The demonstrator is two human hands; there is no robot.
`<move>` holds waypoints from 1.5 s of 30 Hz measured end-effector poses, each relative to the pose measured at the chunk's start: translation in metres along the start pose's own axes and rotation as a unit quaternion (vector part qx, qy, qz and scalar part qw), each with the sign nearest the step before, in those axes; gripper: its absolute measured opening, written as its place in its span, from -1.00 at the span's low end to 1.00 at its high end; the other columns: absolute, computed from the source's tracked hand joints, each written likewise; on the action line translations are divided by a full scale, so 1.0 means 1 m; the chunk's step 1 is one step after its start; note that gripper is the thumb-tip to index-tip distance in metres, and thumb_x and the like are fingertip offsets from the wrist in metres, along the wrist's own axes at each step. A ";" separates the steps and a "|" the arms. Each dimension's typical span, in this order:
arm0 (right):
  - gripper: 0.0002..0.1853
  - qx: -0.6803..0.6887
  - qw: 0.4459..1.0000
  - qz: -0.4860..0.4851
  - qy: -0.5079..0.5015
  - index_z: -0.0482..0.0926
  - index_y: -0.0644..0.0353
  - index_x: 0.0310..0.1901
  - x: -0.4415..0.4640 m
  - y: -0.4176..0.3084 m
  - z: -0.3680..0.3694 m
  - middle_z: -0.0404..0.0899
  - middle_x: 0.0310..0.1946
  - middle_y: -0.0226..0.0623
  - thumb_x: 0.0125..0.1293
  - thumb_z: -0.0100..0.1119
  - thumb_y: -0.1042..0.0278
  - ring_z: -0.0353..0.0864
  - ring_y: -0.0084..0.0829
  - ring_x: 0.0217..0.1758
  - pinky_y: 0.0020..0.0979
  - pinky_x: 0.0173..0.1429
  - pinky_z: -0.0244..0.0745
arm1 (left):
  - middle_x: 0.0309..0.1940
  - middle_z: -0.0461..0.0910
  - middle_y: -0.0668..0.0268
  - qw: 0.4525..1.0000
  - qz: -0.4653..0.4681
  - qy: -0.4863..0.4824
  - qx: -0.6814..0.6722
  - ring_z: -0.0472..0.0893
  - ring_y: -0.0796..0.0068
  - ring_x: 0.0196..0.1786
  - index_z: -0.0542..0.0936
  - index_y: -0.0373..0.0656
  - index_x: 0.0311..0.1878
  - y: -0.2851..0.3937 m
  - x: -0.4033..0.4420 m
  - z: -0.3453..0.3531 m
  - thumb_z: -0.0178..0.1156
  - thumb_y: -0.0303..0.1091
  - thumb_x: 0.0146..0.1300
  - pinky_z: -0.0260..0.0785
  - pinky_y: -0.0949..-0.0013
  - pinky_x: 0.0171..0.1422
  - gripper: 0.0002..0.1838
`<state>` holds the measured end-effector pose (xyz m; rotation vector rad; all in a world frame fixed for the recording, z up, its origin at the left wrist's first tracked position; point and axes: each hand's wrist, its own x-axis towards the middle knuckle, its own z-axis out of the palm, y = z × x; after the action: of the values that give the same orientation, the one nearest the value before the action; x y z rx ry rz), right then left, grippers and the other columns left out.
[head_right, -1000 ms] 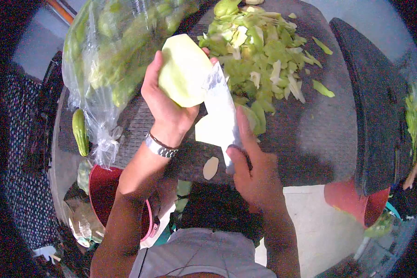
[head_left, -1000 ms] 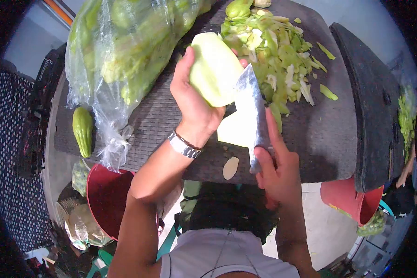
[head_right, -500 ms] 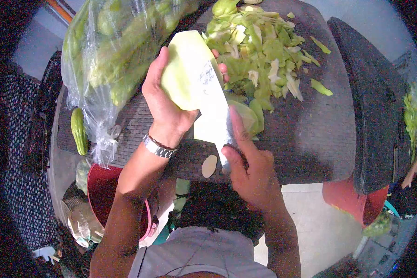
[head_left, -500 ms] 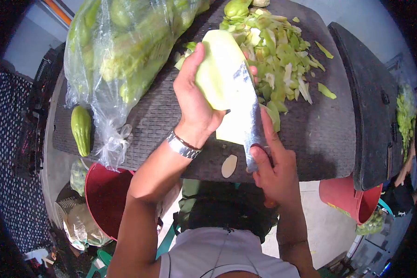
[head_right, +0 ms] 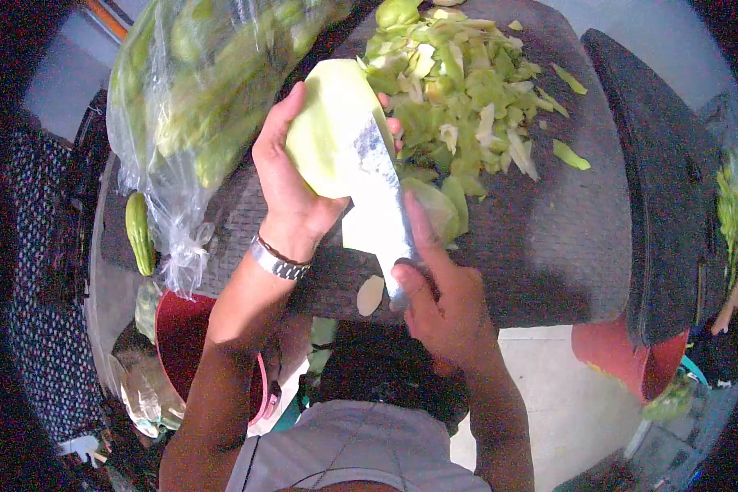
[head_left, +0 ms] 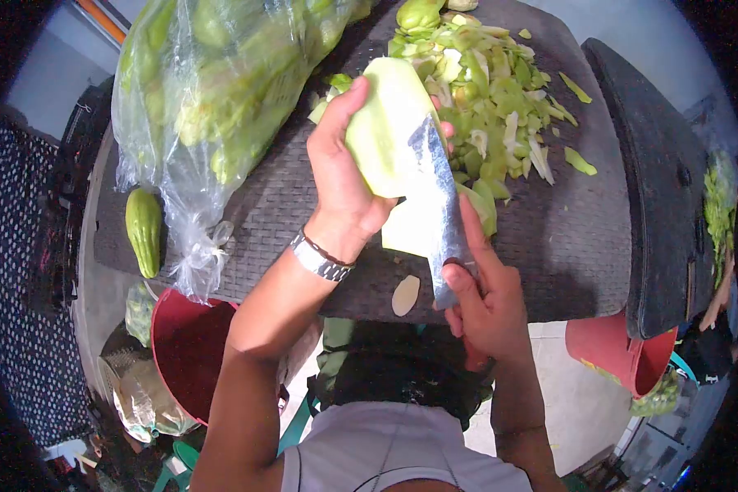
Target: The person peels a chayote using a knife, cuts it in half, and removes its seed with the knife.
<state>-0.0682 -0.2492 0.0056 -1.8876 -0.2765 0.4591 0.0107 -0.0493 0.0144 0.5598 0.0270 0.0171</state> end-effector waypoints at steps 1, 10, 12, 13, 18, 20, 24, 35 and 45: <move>-0.27 -0.003 1.000 -0.001 -0.001 0.13 -0.08 0.65 0.000 0.000 0.000 0.69 0.04 0.21 0.49 0.11 0.37 0.83 -0.10 -0.25 -0.21 -0.13 0.66 | -0.13 0.73 0.03 1.000 -0.004 0.001 -0.001 0.78 0.09 -0.15 0.57 -0.32 0.15 0.000 0.000 0.000 0.07 0.09 0.46 0.68 0.15 -0.03 -0.42; -0.26 -0.001 0.999 0.024 -0.022 0.13 -0.11 0.65 0.002 -0.003 -0.010 0.74 -0.16 0.08 0.49 0.13 0.36 0.80 -0.17 -0.38 -0.24 -0.19 0.63 | 0.03 0.67 -0.11 0.996 -0.060 -0.030 0.062 0.74 -0.09 -0.03 0.50 -0.29 0.30 0.005 0.003 -0.006 0.06 0.13 0.46 0.64 0.01 0.08 -0.35; -0.26 -0.019 0.999 0.016 -0.024 0.15 -0.10 0.64 0.002 -0.005 -0.013 0.74 -0.25 0.03 0.48 0.13 0.36 0.78 -0.20 -0.41 -0.24 -0.21 0.62 | 0.03 0.67 -0.12 0.995 -0.078 -0.032 0.056 0.74 -0.09 -0.03 0.49 -0.30 0.30 0.006 0.005 -0.008 0.07 0.12 0.46 0.64 0.00 0.08 -0.35; -0.27 -0.023 0.999 0.026 -0.031 0.16 -0.10 0.64 0.003 -0.007 -0.018 0.74 -0.27 0.02 0.48 0.13 0.37 0.78 -0.20 -0.41 -0.24 -0.21 0.62 | 0.03 0.67 -0.13 0.994 -0.088 -0.032 0.053 0.74 -0.09 -0.03 0.49 -0.30 0.30 0.006 0.006 -0.009 0.07 0.11 0.46 0.64 0.00 0.08 -0.35; -0.29 -0.064 0.997 -0.006 0.048 0.25 -0.04 0.61 -0.003 -0.012 -0.024 0.64 -0.39 -0.18 0.43 0.07 0.54 0.56 -0.43 -0.53 -0.38 -0.35 0.49 | 0.03 0.67 -0.09 0.999 -0.009 0.021 0.032 0.73 -0.10 0.00 0.51 -0.27 0.27 0.010 0.007 -0.009 0.05 0.11 0.47 0.60 -0.02 0.15 -0.39; -0.28 -0.150 0.977 -0.095 0.116 0.31 -0.01 0.58 -0.009 -0.007 -0.014 0.59 -0.33 -0.22 0.38 0.04 0.63 0.48 -0.50 -0.57 -0.43 -0.39 0.45 | -0.09 0.68 0.02 0.995 0.081 0.057 0.032 0.75 -0.01 -0.09 0.53 -0.26 0.14 0.009 0.008 -0.009 0.13 0.08 0.44 0.62 0.03 0.09 -0.46; -0.23 -0.313 0.933 -0.147 0.101 0.44 -0.04 0.52 -0.023 -0.020 0.005 0.50 0.02 -0.06 0.26 0.06 0.75 0.61 -0.25 -0.35 -0.29 -0.24 0.57 | -0.05 0.66 0.02 0.989 0.132 0.062 0.020 0.69 -0.03 -0.01 0.52 -0.29 0.20 0.001 0.008 -0.011 0.11 0.09 0.45 0.55 0.03 0.22 -0.42; -0.18 -0.334 0.923 -0.165 0.091 0.47 -0.12 0.50 -0.021 -0.028 0.014 0.46 -0.08 -0.15 0.20 0.12 0.79 0.60 -0.25 -0.39 -0.23 -0.24 0.59 | -0.01 0.61 0.07 0.985 0.159 0.062 0.026 0.65 0.01 0.03 0.47 -0.33 0.25 -0.004 0.003 -0.008 0.14 0.13 0.42 0.53 0.02 0.22 -0.34; -0.17 -0.314 0.928 -0.181 0.081 0.46 -0.05 0.50 -0.029 -0.025 0.013 0.47 -0.08 -0.13 0.18 0.10 0.81 0.60 -0.26 -0.38 -0.26 -0.26 0.58 | 0.01 0.60 0.06 0.983 0.171 0.064 0.021 0.64 -0.01 0.06 0.45 -0.32 0.28 0.002 0.002 -0.005 0.13 0.16 0.41 0.52 -0.06 0.24 -0.31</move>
<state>-0.0995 -0.2414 0.0303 -2.4071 -0.7129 -0.0576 0.0127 -0.0444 0.0111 0.6003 0.0572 0.3883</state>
